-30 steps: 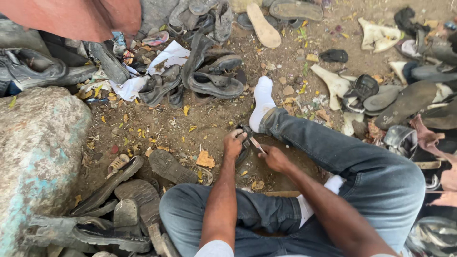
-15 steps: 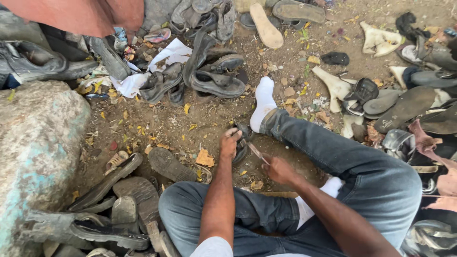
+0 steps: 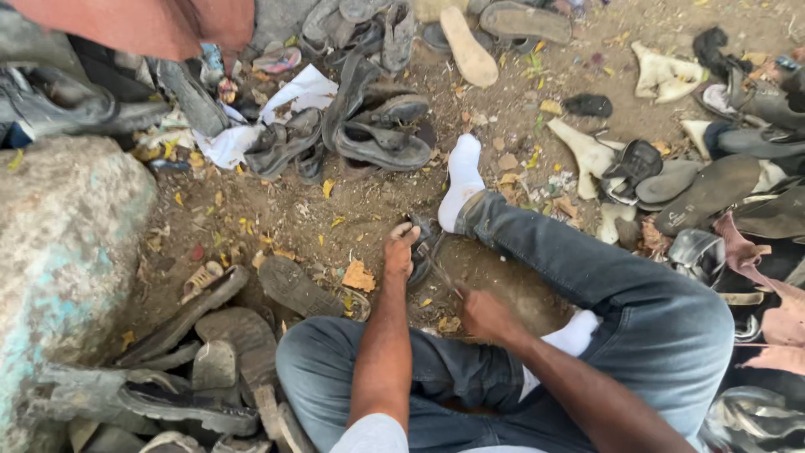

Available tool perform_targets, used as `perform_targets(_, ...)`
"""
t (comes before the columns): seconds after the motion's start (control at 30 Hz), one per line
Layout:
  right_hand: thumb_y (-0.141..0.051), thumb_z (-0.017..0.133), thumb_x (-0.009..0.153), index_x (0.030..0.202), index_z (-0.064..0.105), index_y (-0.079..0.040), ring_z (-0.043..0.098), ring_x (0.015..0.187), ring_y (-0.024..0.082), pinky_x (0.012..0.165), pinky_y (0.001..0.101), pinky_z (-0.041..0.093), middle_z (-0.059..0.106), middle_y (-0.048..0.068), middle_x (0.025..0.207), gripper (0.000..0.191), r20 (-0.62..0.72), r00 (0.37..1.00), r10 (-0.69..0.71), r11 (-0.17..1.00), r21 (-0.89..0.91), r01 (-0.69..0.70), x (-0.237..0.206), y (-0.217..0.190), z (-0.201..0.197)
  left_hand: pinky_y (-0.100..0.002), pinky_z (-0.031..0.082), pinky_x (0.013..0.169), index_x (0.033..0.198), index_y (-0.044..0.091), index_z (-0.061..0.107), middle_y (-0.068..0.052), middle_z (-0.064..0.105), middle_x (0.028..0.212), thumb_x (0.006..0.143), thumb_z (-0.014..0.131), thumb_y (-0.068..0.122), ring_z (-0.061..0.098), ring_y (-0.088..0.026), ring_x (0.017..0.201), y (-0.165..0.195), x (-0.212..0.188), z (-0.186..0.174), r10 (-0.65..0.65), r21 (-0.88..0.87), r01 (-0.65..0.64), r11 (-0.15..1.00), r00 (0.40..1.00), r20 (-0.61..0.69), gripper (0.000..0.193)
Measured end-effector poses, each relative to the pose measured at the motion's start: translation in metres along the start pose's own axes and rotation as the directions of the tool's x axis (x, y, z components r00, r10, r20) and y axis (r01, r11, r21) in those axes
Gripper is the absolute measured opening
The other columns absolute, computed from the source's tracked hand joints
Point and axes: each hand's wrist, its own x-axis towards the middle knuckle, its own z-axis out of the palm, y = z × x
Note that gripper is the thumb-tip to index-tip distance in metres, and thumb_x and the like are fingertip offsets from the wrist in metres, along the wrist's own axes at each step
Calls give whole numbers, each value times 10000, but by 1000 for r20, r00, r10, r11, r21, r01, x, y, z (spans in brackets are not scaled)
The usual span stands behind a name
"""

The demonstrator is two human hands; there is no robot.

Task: The person sits on the ground and uses a knife to scrape and separate the sole from the upper of a worn shoe. They repeatedly pry and cut along the seam, then set the shoe aside and pick up another shoe to continue the same process.

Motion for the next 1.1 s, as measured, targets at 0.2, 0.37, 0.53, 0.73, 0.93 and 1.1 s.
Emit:
perform_targets(0.2,-233,584,988,1096,684,-3,669,712,387,698,503,513,698,248,834,273,-144,984,-109,921,358,155,40,-16,17,-294,503,928,1228,-44,651,-52,703,1094,869,785,56,657,-135,1001,-1,-3,-3,56,88,-50,995,995,-76,396)
perform_targets(0.37,-227,617,960,1159,683,-8,645,750,303,735,471,503,681,237,816,303,-83,996,-39,923,378,67,8,-10,47,-341,519,848,1209,-44,644,-72,716,1017,871,782,72,658,-186,898,6,-3,-2,10,-64,-10,998,1000,0,383)
perform_targets(0.53,-222,576,991,1190,683,-15,632,732,330,756,484,506,664,245,805,307,81,991,103,917,378,-126,10,-29,43,-320,527,824,1191,-37,666,-41,717,993,889,768,76,654,-155,865,7,-6,3,66,-54,-68,996,996,-54,338)
perform_targets(0.73,-196,634,952,1119,685,23,658,776,315,767,472,511,710,212,818,280,-72,997,-20,876,479,53,-3,-37,59,-271,523,759,1133,-11,682,-7,699,959,938,747,117,636,-118,831,6,-13,20,199,25,-199,980,948,-247,243)
perform_targets(0.93,-225,588,978,1195,698,-34,720,890,418,819,497,535,720,297,952,309,-93,995,-29,942,332,59,4,-15,48,-291,488,649,1027,3,701,4,661,840,944,733,168,570,-126,733,-15,-13,42,341,65,-350,934,826,-449,187)
perform_targets(1.1,-299,613,944,1295,637,-96,681,964,453,845,520,515,704,280,1041,406,-129,991,-26,966,252,58,29,-12,6,-292,492,699,1014,-5,737,-28,686,876,958,725,163,571,-123,763,-22,-8,56,421,342,-290,894,804,-419,177)
